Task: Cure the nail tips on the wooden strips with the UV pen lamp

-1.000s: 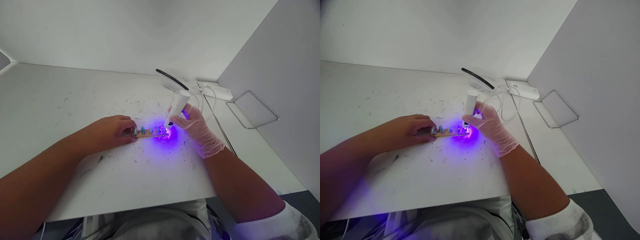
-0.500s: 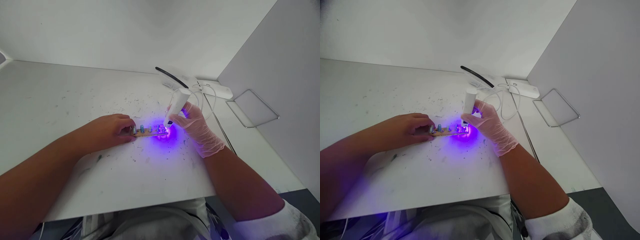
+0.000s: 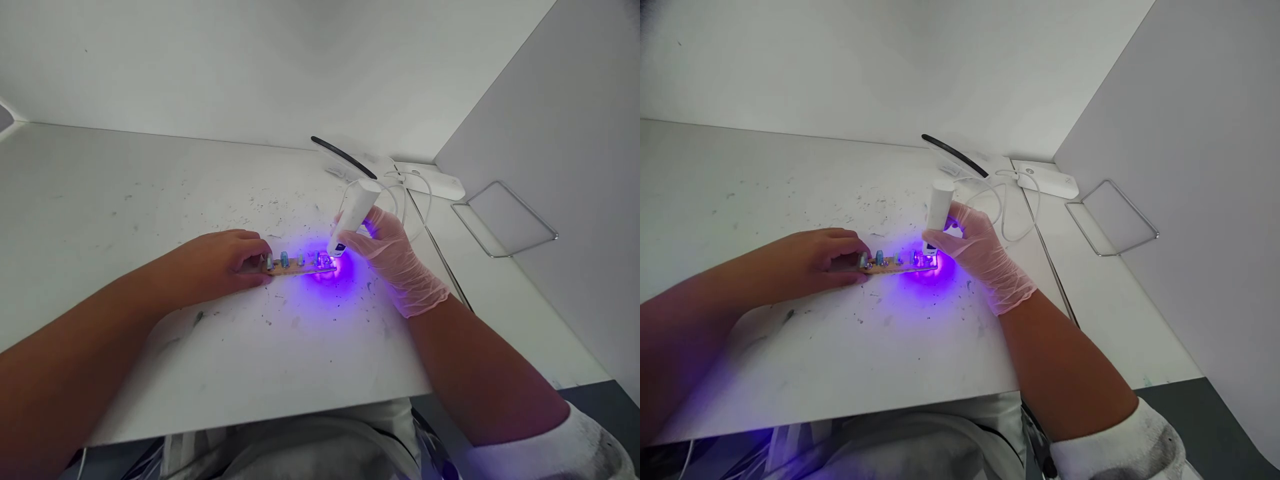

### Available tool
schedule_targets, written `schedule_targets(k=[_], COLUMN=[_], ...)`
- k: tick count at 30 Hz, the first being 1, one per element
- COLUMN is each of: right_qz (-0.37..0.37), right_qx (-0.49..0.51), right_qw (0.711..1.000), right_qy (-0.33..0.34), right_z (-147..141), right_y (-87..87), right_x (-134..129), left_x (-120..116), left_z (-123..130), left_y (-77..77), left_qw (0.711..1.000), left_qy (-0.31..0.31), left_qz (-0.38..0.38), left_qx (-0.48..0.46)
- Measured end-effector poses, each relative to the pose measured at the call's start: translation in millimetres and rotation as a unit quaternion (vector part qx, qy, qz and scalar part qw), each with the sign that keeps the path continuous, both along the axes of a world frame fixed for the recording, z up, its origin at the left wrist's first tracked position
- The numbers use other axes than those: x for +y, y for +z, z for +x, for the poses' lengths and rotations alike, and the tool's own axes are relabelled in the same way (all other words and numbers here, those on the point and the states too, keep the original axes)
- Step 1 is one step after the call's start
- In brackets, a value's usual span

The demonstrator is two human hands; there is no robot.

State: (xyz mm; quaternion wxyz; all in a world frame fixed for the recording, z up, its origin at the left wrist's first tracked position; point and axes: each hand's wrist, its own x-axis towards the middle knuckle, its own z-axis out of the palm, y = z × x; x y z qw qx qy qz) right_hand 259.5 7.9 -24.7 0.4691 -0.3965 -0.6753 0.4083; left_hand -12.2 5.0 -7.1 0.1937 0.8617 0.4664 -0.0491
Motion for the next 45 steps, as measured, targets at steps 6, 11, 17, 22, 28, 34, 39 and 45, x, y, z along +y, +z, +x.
schedule_targets(k=[6, 11, 17, 22, 28, 34, 39, 45], right_qz=[0.007, 0.021, 0.020, 0.010, 0.018, 0.008, 0.012, 0.015], right_qx=[-0.006, -0.009, -0.004, -0.011, -0.005, -0.003, -0.007, 0.000], right_qw=[1.000, 1.000, 1.000, 1.000, 1.000, 1.000, 1.000, 1.000], right_qy=[0.006, 0.001, 0.003, -0.001, -0.003, 0.005, 0.002, 0.006], right_z=[0.5, 0.8, 0.5, 0.0, -0.2, 0.0, 0.1, -0.2], right_y=[-0.8, -2.6, -2.5, -1.6, -2.0, -1.2, -2.2, -2.6], right_x=[0.3, 1.2, 0.9, 0.2, 0.3, 0.0, 0.8, 1.3], left_x=[0.1, 0.4, 0.7, 0.5, 0.4, 0.7, 0.8, -0.4], left_z=[0.1, -0.5, -0.1, -0.2, -0.1, -0.1, -0.5, 0.3], left_y=[0.2, 0.0, -0.1, 0.0, -0.6, -0.5, -0.4, 0.1], left_qw=[1.000, 1.000, 1.000, 1.000, 1.000, 1.000, 1.000, 1.000], left_qy=[-0.001, -0.004, -0.002, 0.005, 0.004, 0.007, 0.000, 0.004], left_qz=[0.004, 0.002, 0.003, 0.000, 0.002, -0.001, 0.001, 0.002], left_qx=[0.009, 0.010, 0.005, -0.001, -0.001, -0.003, 0.006, 0.002])
